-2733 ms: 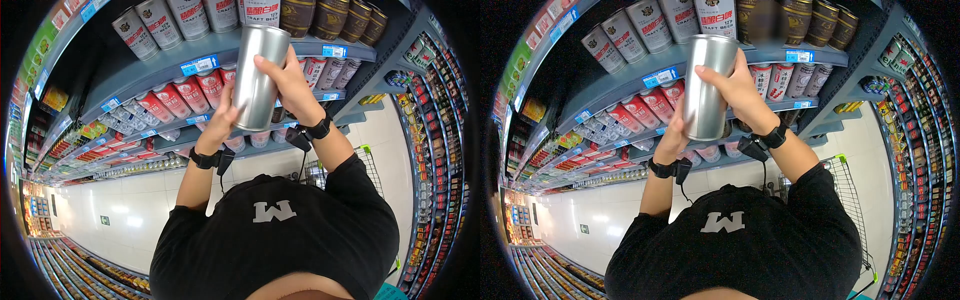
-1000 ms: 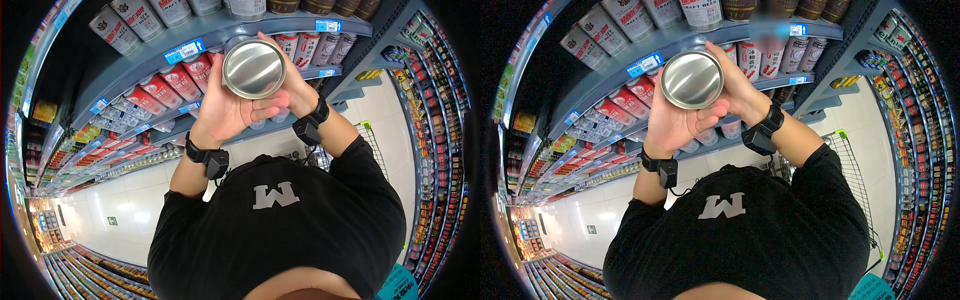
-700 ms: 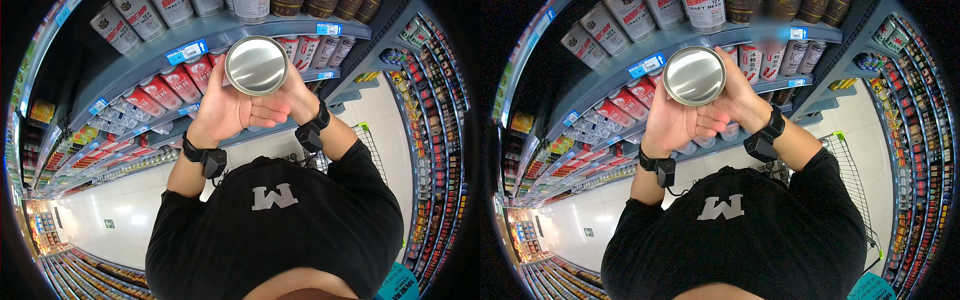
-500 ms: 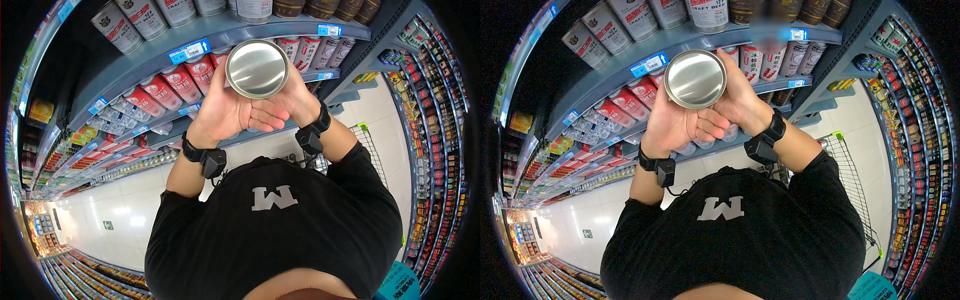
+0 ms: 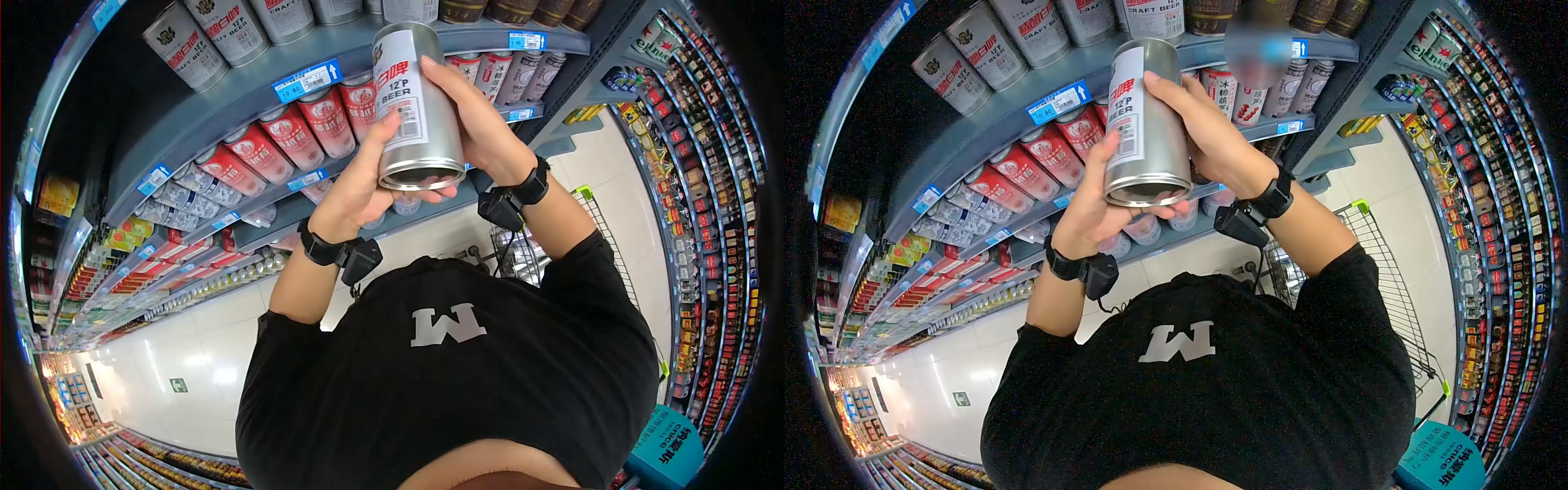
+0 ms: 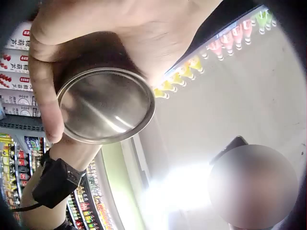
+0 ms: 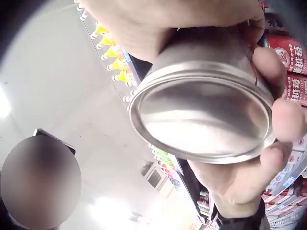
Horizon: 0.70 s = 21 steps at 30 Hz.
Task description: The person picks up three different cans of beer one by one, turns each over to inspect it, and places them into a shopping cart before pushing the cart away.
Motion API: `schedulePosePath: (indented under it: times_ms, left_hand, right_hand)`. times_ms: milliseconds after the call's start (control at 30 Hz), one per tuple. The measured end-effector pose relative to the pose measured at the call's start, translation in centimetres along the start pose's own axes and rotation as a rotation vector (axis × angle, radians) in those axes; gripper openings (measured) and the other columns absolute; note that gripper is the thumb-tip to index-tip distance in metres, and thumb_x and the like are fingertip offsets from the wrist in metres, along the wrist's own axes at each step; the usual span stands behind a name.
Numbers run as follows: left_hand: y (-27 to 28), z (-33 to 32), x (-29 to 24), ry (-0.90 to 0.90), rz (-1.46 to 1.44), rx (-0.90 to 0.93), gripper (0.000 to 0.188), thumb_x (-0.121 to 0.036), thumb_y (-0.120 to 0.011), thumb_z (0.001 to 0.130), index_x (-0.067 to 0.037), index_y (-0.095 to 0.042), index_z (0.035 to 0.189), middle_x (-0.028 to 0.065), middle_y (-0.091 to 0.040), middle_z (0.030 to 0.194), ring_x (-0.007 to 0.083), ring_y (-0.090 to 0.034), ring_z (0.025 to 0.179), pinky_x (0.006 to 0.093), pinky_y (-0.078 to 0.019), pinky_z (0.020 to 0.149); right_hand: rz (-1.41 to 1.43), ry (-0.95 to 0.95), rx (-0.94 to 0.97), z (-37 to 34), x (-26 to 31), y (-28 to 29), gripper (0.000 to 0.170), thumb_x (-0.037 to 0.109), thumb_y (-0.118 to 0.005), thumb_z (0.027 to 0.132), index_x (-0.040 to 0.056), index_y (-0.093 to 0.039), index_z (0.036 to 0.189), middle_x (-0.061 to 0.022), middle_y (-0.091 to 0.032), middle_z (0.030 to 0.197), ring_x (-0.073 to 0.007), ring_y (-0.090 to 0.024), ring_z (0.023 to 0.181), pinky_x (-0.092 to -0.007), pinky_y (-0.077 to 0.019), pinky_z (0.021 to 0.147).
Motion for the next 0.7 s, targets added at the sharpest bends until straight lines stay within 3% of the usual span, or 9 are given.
schedulePosePath:
  times_ms: [67,167,300,333,433,500,567,600,700]
  left_hand:
    - [-1.0,-0.2,0.2,0.063,-0.255,0.106,0.087,-0.071,-0.039,0.089,0.003,-0.039,0.136,0.0274,-0.061,0.114,0.0463,-0.066,0.089,0.0453,-0.0608,0.071]
    - [-2.5,0.1,0.1,0.065,-0.424,0.149,0.091,-0.074,-0.034,0.088,0.003,-0.039,0.137,0.0317,-0.059,0.115,0.0495,-0.063,0.098,0.0479,-0.0593,0.078]
    - [-4.0,-0.2,-1.1,0.043,-0.520,0.316,0.096,-0.078,-0.025,0.087,0.004,-0.040,0.136,0.0370,-0.055,0.118,0.0517,-0.060,0.104,0.0492,-0.0579,0.082]
    - [-4.0,0.0,-1.1,0.038,-0.415,0.222,0.096,-0.075,-0.025,0.088,0.006,-0.035,0.139,0.0431,-0.051,0.119,0.0518,-0.062,0.097,0.0497,-0.0596,0.075]
    - [-1.0,0.6,-0.9,0.002,-0.217,0.103,0.094,-0.073,-0.023,0.090,0.006,-0.035,0.139,0.0432,-0.050,0.119,0.0516,-0.062,0.098,0.0501,-0.0590,0.077]
    - [-1.8,0.7,-1.1,0.037,-0.466,0.231,0.091,-0.070,-0.025,0.092,0.007,-0.036,0.138,0.0427,-0.051,0.118,0.0507,-0.062,0.099,0.0499,-0.0584,0.080]
    - [-1.9,1.0,-0.7,0.072,-0.578,0.125,0.086,-0.071,-0.033,0.090,0.003,-0.045,0.133,0.0326,-0.059,0.113,0.0460,-0.064,0.098,0.0469,-0.0598,0.078]
    - [-2.1,1.2,-1.1,0.053,-0.630,0.173,0.083,-0.069,-0.037,0.091,0.004,-0.047,0.131,0.0327,-0.059,0.114,0.0459,-0.063,0.100,0.0478,-0.0589,0.081]
    - [-2.9,1.1,-2.0,0.035,-0.794,0.195,0.083,-0.068,-0.037,0.091,0.004,-0.046,0.131,0.0325,-0.057,0.116,0.0459,-0.061,0.105,0.0492,-0.0575,0.086]
  right_hand:
    - [0.238,-0.047,0.072,-0.2,-0.4,-0.7,0.061,0.047,-0.058,0.092,0.0019,-0.047,0.131,-0.0142,-0.058,0.121,-0.0223,-0.057,0.111,-0.0390,-0.0444,0.098]
    - [0.542,-0.127,0.247,0.5,-0.6,-0.8,0.057,0.047,-0.056,0.094,0.0032,-0.049,0.130,-0.0131,-0.059,0.120,-0.0223,-0.058,0.109,-0.0391,-0.0455,0.097]
    - [0.421,-0.053,0.153,0.8,-0.8,-0.1,0.052,0.048,-0.056,0.093,0.0034,-0.055,0.120,-0.0108,-0.062,0.113,-0.0195,-0.060,0.102,-0.0359,-0.0498,0.090]
    - [0.425,-0.049,0.152,0.8,-0.6,-0.2,0.052,0.048,-0.056,0.093,0.0034,-0.055,0.120,-0.0108,-0.062,0.113,-0.0195,-0.060,0.102,-0.0359,-0.0498,0.090]
    - [0.337,-0.100,0.096,1.0,-0.4,-0.1,0.051,0.050,-0.059,0.091,0.0047,-0.058,0.113,-0.0092,-0.062,0.104,-0.0190,-0.060,0.091,-0.0349,-0.0510,0.083]
    - [0.278,-0.088,0.012,0.9,-0.4,0.5,0.051,0.051,-0.059,0.090,0.0050,-0.057,0.111,-0.0098,-0.061,0.103,-0.0196,-0.058,0.091,-0.0349,-0.0507,0.083]
    - [0.247,-0.237,-0.075,0.2,-1.1,0.6,0.043,0.047,-0.056,0.094,0.0054,-0.062,0.105,-0.0048,-0.066,0.082,-0.0143,-0.060,0.059,-0.0267,-0.0516,0.052]
    - [0.258,-0.219,-0.032,0.4,-0.9,0.3,0.039,0.044,-0.054,0.096,0.0062,-0.062,0.096,-0.0017,-0.063,0.069,-0.0106,-0.052,0.042,-0.0220,-0.0434,0.037]
    - [0.331,-0.216,-0.061,0.1,-0.7,0.2,0.038,0.043,-0.051,0.098,0.0083,-0.061,0.085,0.0020,-0.059,0.061,-0.0070,-0.045,0.035,-0.0188,-0.0384,0.033]
Point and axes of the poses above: each hand's wrist, its own z-axis towards the middle knuckle, its own y-axis out of the back of the hand, x = y × z, the point moved 10 cm from there along z, towards the middle knuckle
